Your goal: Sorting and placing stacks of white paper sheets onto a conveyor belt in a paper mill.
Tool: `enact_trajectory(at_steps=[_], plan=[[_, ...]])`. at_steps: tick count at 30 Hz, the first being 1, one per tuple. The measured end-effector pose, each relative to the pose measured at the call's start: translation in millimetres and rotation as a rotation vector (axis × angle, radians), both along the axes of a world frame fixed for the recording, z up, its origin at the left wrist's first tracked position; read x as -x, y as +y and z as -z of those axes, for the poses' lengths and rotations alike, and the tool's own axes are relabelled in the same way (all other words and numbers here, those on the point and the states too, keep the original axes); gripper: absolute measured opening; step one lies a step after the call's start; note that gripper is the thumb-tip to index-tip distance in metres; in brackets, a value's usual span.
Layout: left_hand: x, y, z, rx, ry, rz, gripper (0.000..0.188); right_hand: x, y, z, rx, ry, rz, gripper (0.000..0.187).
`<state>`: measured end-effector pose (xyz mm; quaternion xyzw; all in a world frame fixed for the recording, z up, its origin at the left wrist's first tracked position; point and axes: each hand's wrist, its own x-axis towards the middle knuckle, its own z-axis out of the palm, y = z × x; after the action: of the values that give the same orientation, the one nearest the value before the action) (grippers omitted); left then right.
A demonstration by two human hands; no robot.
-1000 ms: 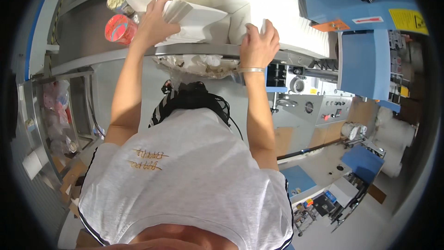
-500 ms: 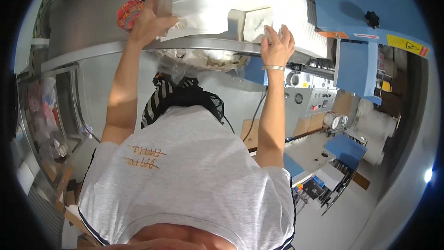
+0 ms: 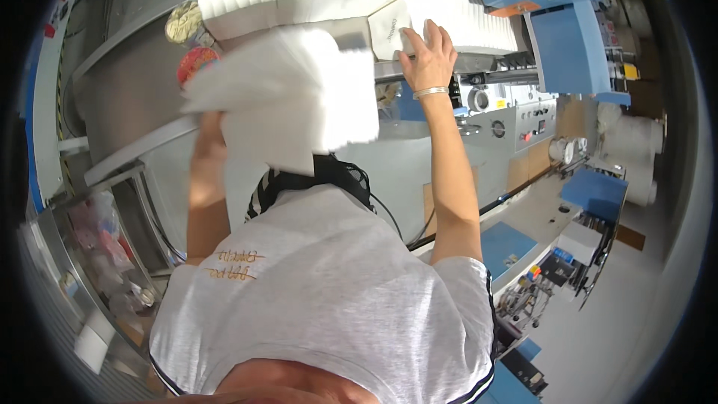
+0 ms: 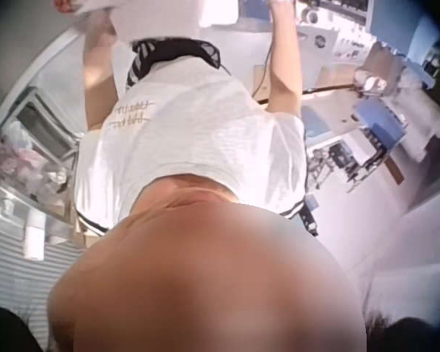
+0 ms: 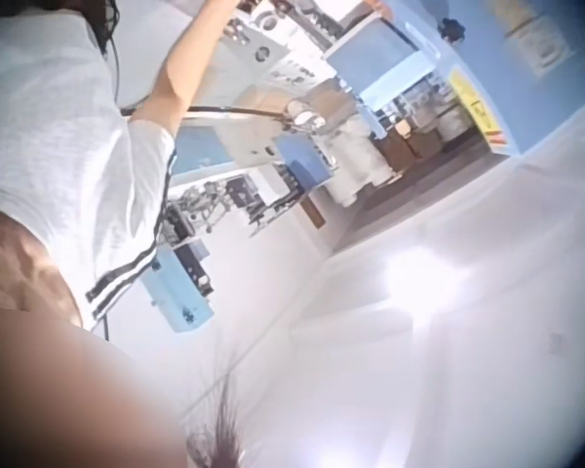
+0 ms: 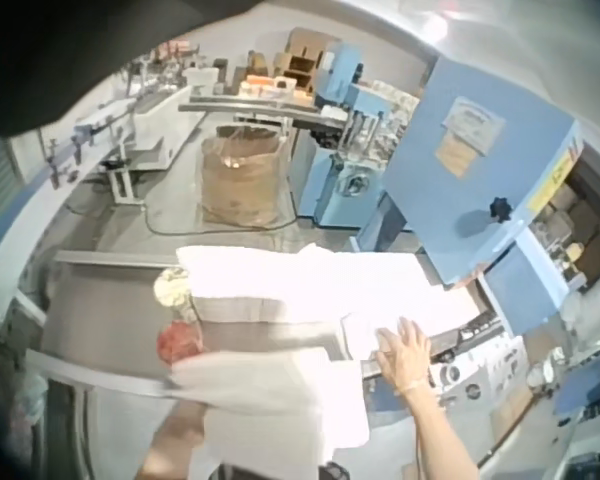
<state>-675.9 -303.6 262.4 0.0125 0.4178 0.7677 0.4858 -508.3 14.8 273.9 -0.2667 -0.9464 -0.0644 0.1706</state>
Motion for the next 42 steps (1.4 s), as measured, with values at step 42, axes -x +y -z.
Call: enact_trajectory(at_steps=[42], plan=[[45, 74, 378, 0.667, 1.6, 1.219, 0.098, 4, 9, 35, -0.031, 0.298, -0.031, 0.021]])
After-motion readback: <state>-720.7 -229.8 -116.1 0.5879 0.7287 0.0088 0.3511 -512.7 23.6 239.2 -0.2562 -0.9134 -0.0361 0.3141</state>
